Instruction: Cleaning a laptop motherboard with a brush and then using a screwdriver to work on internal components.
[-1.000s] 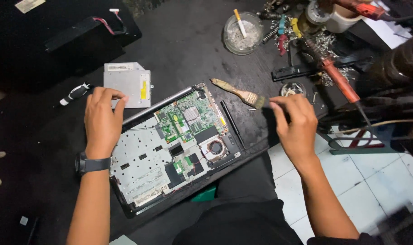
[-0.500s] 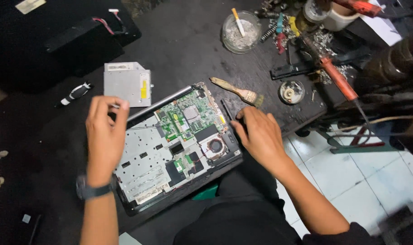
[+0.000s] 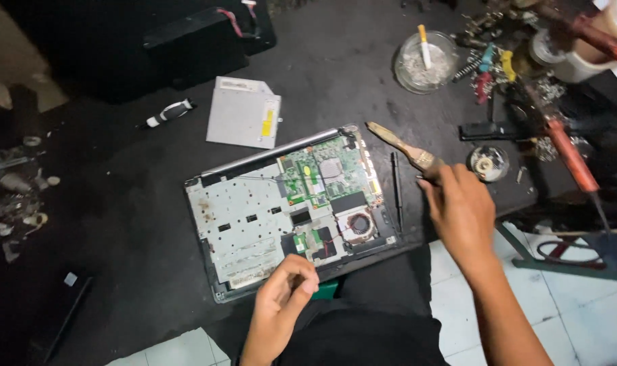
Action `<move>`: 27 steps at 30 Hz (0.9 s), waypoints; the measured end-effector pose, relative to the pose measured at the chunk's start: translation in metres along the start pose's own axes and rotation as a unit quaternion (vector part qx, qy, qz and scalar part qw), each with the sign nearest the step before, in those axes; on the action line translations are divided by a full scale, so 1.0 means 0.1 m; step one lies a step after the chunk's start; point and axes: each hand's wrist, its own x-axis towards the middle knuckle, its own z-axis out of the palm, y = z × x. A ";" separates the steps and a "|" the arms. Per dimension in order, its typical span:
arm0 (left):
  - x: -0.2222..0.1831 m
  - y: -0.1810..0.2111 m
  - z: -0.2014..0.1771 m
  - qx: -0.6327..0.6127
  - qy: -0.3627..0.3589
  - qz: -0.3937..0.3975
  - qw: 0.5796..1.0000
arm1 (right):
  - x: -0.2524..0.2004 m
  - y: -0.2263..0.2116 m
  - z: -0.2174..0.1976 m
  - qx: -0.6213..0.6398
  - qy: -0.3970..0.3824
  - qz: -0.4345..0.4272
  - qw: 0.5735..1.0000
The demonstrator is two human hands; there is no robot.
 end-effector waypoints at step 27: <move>-0.10 -0.10 -0.27 0.041 0.123 0.051 0.990 | 0.43 -0.76 0.07 0.232 0.024 -0.176 0.956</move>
